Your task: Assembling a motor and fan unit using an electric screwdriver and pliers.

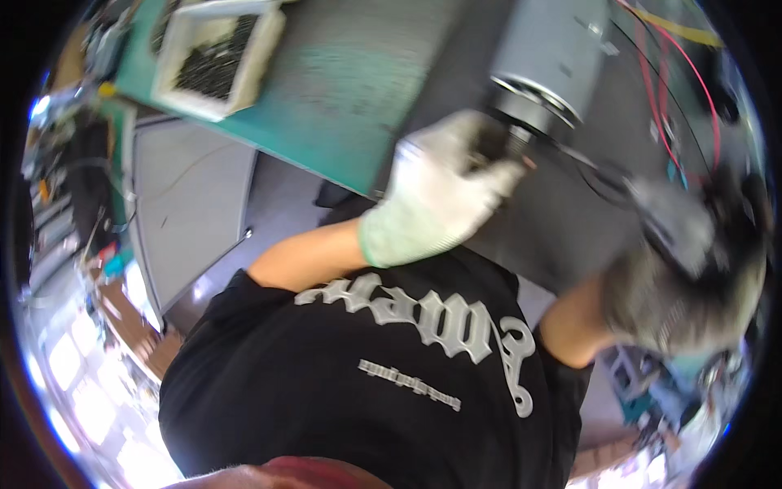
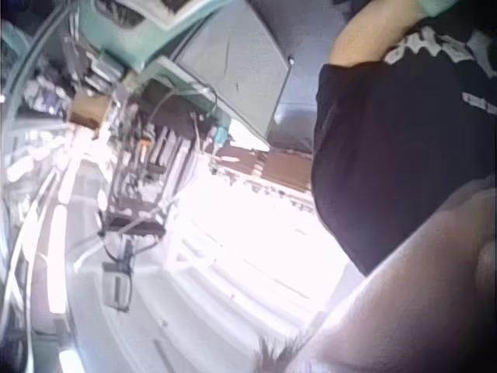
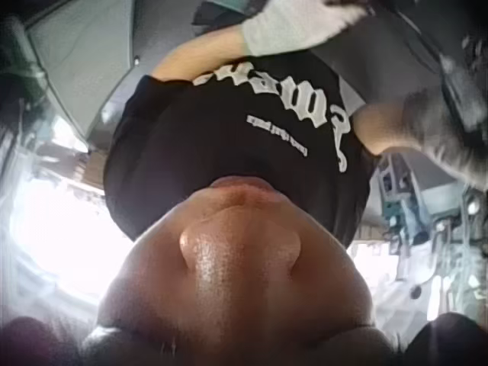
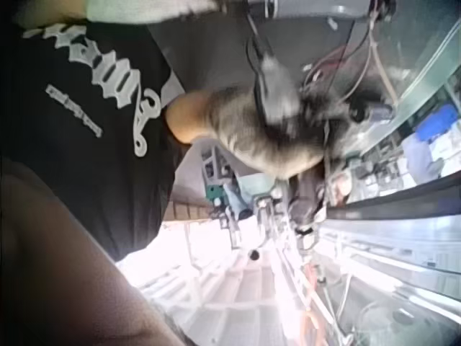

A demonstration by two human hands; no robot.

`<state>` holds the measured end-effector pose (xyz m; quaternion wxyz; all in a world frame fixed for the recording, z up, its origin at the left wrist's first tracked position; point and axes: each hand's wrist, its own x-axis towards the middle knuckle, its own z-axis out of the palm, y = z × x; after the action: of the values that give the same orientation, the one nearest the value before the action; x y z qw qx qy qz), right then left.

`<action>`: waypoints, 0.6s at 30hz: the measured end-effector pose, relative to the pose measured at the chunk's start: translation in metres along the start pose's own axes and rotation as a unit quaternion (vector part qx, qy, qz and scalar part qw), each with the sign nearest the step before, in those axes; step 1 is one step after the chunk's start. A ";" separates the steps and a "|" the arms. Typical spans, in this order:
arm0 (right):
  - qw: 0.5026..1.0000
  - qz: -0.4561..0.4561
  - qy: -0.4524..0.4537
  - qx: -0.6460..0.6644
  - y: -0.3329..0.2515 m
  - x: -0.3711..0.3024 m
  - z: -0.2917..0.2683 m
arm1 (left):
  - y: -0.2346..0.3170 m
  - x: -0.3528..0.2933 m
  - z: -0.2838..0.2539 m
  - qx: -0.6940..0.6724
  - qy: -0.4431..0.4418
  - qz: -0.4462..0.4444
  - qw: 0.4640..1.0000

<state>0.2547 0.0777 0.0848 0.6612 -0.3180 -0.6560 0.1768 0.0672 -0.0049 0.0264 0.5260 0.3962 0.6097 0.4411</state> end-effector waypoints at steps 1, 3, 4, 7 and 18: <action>0.991 0.067 0.057 0.105 -0.006 0.005 0.003 | -0.003 0.000 0.003 0.128 0.031 0.097 0.986; 0.950 0.175 0.078 0.248 0.000 0.005 -0.026 | -0.013 0.001 0.004 0.146 0.065 0.182 0.970; 0.935 0.211 0.048 0.282 0.015 0.001 -0.053 | -0.016 -0.002 0.000 0.166 0.061 0.174 0.969; 0.944 0.230 0.123 0.204 0.023 -0.013 -0.045 | -0.014 -0.006 -0.013 0.246 0.030 0.213 0.945; 0.974 0.180 0.130 0.041 0.021 -0.032 -0.056 | 0.007 0.056 -0.302 0.701 0.285 -0.058 0.651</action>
<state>0.3105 0.0619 0.0502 0.7104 -0.4241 -0.4888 0.2768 -0.2391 0.0135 0.0345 -0.0836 0.4656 0.8792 -0.0571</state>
